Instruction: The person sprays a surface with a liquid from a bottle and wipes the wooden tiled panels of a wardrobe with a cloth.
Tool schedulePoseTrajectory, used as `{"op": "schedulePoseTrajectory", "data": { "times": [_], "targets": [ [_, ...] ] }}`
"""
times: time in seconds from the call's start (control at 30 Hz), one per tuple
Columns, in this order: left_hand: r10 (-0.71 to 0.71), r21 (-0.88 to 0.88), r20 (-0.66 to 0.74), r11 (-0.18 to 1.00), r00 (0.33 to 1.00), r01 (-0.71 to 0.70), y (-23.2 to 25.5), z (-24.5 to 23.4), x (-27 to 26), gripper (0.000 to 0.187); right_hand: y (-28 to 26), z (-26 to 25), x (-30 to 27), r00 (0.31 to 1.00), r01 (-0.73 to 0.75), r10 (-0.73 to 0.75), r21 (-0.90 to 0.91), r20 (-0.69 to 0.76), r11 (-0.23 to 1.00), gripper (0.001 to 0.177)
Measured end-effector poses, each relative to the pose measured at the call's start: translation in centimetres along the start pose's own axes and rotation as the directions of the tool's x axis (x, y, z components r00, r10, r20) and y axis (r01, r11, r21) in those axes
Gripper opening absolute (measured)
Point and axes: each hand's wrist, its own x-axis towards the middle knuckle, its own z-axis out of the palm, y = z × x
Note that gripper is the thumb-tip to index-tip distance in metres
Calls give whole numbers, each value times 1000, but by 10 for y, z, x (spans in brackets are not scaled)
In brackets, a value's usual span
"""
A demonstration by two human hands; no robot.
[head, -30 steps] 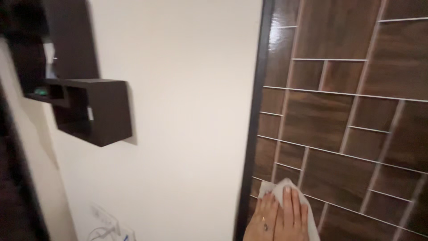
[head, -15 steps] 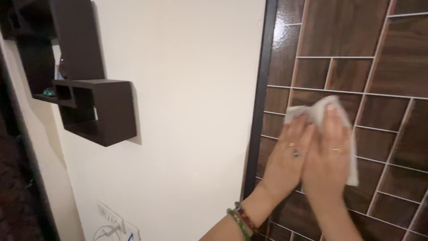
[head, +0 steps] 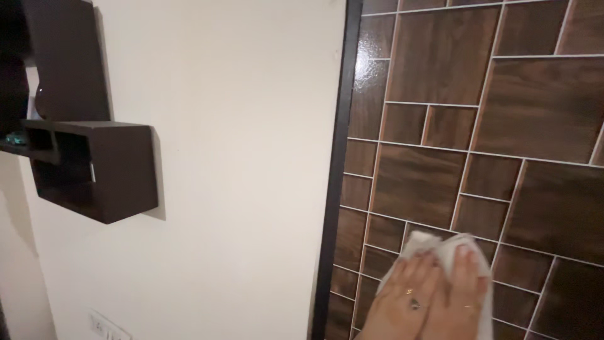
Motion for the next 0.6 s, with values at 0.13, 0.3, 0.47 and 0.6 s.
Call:
{"op": "schedulePoseTrajectory", "data": {
  "times": [0.13,0.3,0.47,0.6],
  "targets": [
    [-106,106,2,989,994,105,-19,-8,-26,52,-19,14,-10,986,115,-125,87,112,990,47],
    [-148,213,-58,964,987,158,-25,-53,-7,53,-60,12,36,966,174,-199,154,165,973,45],
    [-143,231,-243,952,959,200,-43,-77,54,54,-73,18,111,928,341,-358,150,108,928,48],
    [-117,164,-265,973,957,165,-52,-79,108,53,-60,18,156,921,376,-375,4,102,926,49]
  ]
}}
